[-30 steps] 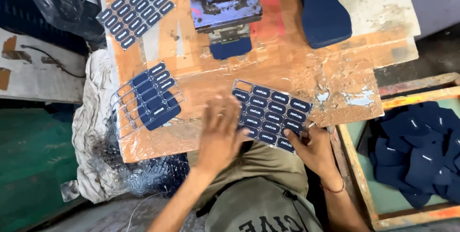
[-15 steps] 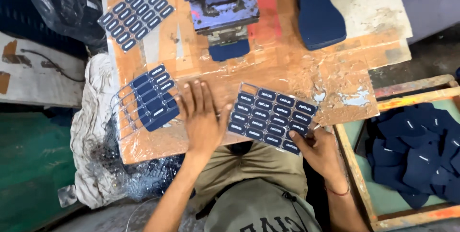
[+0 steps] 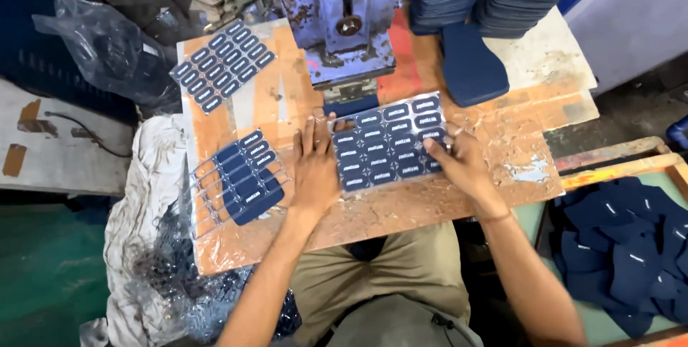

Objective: Stamping logos onto fabric pieces using a manual press machine.

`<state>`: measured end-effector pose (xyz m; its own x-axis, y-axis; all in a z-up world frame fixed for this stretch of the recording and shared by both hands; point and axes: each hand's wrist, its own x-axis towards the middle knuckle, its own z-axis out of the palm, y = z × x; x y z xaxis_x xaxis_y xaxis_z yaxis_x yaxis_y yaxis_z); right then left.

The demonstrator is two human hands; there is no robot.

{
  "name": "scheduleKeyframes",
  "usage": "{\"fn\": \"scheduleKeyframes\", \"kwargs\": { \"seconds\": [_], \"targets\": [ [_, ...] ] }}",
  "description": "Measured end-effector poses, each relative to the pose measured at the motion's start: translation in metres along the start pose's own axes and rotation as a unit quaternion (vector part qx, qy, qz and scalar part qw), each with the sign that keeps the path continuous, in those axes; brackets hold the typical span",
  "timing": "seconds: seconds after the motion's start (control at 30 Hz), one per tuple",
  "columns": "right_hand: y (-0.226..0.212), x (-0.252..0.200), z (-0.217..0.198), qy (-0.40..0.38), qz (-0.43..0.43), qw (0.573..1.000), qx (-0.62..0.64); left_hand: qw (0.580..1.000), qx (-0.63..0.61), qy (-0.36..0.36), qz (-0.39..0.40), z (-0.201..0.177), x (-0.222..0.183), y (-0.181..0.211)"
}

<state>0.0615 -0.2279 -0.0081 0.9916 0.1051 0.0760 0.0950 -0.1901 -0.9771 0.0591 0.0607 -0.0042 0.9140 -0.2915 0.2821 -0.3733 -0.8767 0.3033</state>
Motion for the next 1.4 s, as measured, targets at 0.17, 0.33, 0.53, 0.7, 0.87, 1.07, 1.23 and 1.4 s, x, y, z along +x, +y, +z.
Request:
{"fn": "scheduleKeyframes", "kwargs": {
  "seconds": [0.17, 0.33, 0.53, 0.7, 0.87, 1.07, 1.23, 1.4],
  "targets": [
    [0.004, 0.061, 0.000, 0.071, -0.018, 0.989, -0.127, 0.998, -0.027, 0.047, -0.013, 0.017, -0.004, -0.012],
    [-0.022, 0.073, 0.012, 0.103, 0.059, 0.971, -0.209, 0.988, -0.128, 0.057, -0.063, 0.009, 0.002, -0.016],
    [-0.006, 0.067, 0.007, 0.101, -0.100, 0.943, -0.300, 0.993, -0.092, 0.066, -0.023, 0.005, 0.000, -0.012],
    [-0.011, 0.064, 0.006, 0.089, -0.121, 0.951, -0.269, 0.993, -0.098, 0.070, -0.018, 0.002, 0.000, -0.012],
    [-0.007, 0.066, 0.006, 0.095, -0.115, 0.949, -0.279, 0.994, -0.087, 0.069, -0.018, 0.003, 0.001, -0.013],
    [-0.002, 0.065, 0.001, 0.096, -0.126, 0.947, -0.280, 0.994, -0.088, 0.063, -0.015, 0.001, 0.000, -0.010],
    [-0.016, 0.067, 0.006, 0.089, -0.052, 0.964, -0.244, 0.995, -0.081, 0.057, -0.021, 0.001, 0.000, -0.009],
    [-0.014, 0.069, 0.005, 0.086, -0.097, 0.964, -0.232, 0.995, -0.071, 0.061, -0.025, 0.003, 0.001, -0.008]
  ]
}}
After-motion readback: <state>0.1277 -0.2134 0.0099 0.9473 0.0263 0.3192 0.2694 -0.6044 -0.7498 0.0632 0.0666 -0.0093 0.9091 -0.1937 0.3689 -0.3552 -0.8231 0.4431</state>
